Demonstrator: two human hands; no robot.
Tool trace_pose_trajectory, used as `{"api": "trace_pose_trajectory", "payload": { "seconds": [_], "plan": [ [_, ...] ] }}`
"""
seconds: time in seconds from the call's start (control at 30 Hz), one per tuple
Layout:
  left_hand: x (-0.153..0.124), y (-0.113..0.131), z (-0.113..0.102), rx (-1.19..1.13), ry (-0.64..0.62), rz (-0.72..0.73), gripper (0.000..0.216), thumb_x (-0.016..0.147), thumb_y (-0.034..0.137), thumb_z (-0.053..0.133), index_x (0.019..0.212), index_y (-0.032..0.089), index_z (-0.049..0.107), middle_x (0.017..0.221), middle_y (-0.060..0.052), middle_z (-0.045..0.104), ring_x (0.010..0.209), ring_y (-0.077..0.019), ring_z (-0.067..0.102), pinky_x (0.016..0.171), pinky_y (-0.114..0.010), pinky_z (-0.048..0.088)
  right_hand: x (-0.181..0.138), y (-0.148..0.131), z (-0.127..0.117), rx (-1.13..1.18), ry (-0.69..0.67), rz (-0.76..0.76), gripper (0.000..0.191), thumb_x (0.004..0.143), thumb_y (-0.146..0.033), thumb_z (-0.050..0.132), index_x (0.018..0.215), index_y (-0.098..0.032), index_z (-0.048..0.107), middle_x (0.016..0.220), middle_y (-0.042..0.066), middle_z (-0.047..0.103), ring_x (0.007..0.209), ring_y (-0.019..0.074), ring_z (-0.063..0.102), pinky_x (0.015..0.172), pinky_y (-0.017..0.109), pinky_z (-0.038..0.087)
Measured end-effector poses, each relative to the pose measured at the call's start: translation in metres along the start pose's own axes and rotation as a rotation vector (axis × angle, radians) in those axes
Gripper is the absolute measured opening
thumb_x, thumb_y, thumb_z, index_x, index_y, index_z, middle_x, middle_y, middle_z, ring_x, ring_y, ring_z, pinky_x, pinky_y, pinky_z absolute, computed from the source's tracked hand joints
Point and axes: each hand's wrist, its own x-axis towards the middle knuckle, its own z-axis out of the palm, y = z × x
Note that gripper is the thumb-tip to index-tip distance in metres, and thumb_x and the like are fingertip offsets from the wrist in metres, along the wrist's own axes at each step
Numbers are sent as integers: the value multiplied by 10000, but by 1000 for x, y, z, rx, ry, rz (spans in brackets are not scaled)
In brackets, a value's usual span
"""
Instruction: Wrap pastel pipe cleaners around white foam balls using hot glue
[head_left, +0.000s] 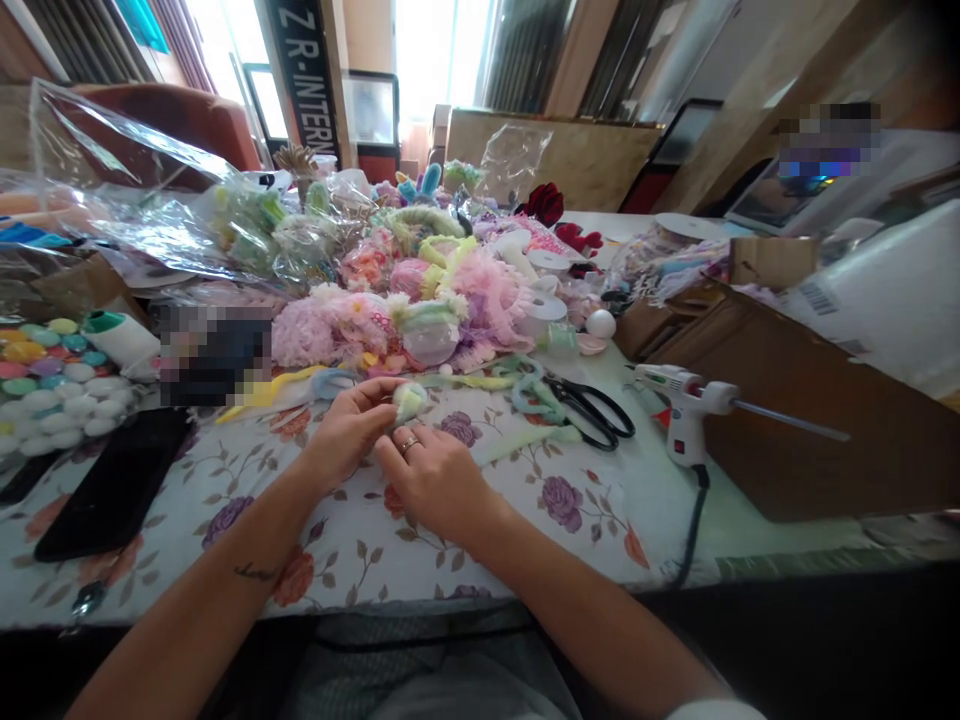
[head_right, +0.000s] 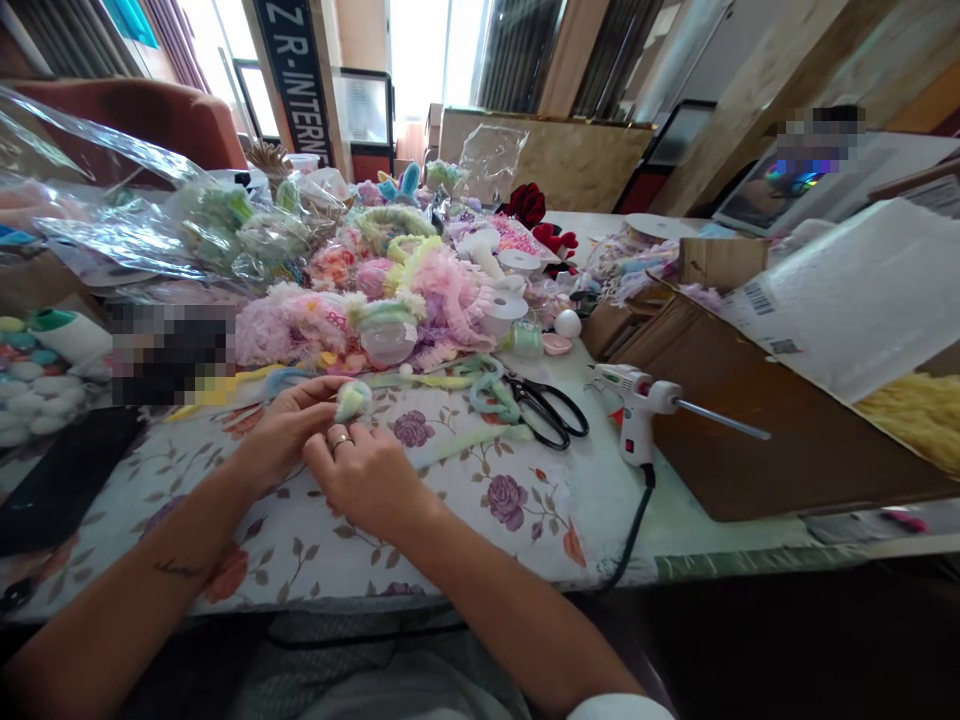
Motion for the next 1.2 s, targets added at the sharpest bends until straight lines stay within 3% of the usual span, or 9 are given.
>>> {"api": "trace_pose_trajectory", "payload": {
  "seconds": [0.17, 0.4, 0.5, 0.6, 0.7, 0.77, 0.87, 1.03, 1.2],
  "plan": [
    [-2, 1, 3, 23, 48, -31, 254, 710, 308, 777, 909, 163, 715, 765, -17, 673, 644, -99, 567, 574, -175, 426, 0, -5, 9, -21, 48, -54, 178, 927, -85, 410, 977, -111, 580, 721, 50, 620, 600, 169, 540, 487, 310, 336],
    [-3, -1, 4, 123, 50, 6, 283, 662, 294, 819, 893, 165, 718, 809, -19, 694, 676, -109, 576, 619, -196, 432, 2, -13, 4, 62, 84, -79, 175, 887, -100, 459, 951, -114, 621, 715, 54, 643, 604, 197, 572, 510, 326, 399],
    [-1, 0, 0, 112, -1, 26, 274, 702, 299, 792, 932, 161, 739, 846, -42, 710, 726, -133, 597, 660, -219, 449, -10, 9, -12, 184, 188, 69, 171, 916, -218, 488, 968, -146, 634, 768, 44, 683, 658, 174, 601, 596, 302, 450],
    [-1, 4, -1, 109, -75, 25, 294, 730, 300, 775, 992, 170, 752, 890, -60, 722, 788, -155, 613, 706, -236, 468, -37, 60, -25, 81, 236, 436, 172, 918, -232, 501, 879, -160, 653, 754, 51, 702, 648, 158, 619, 621, 268, 446],
    [-2, 7, -1, 115, -127, 10, 323, 736, 291, 775, 1041, 188, 751, 922, -66, 726, 813, -162, 618, 710, -237, 480, -71, 120, -35, -179, -75, 822, 185, 874, -241, 540, 877, -131, 689, 766, 110, 701, 700, 238, 632, 623, 318, 420],
    [-3, 7, -1, 118, -151, 15, 325, 736, 280, 777, 1049, 200, 752, 937, -65, 726, 819, -158, 616, 702, -229, 483, -89, 149, -39, -192, -296, 942, 198, 848, -248, 570, 923, -115, 697, 909, 154, 709, 834, 283, 643, 665, 331, 418],
    [-3, 4, -4, 143, -181, 26, 318, 731, 267, 782, 1044, 216, 757, 950, -61, 724, 810, -149, 610, 677, -218, 482, -104, 171, -41, -104, -548, 1052, 298, 841, -359, 589, 998, -125, 686, 987, 165, 699, 887, 302, 636, 634, 321, 396],
    [0, 4, -9, 198, -185, 72, 334, 705, 271, 800, 1032, 211, 762, 981, -75, 726, 798, -154, 611, 670, -233, 485, -105, 183, -35, 44, -657, 1083, 359, 806, -489, 588, 907, -151, 658, 867, 114, 692, 748, 255, 629, 548, 291, 343],
    [4, 9, -13, 225, -101, 139, 348, 662, 304, 826, 988, 194, 770, 993, -82, 731, 863, -190, 627, 721, -264, 493, -89, 185, -42, -68, -772, 999, 246, 799, -404, 570, 722, -176, 621, 705, 112, 654, 659, 256, 612, 508, 292, 303]
  ]
}}
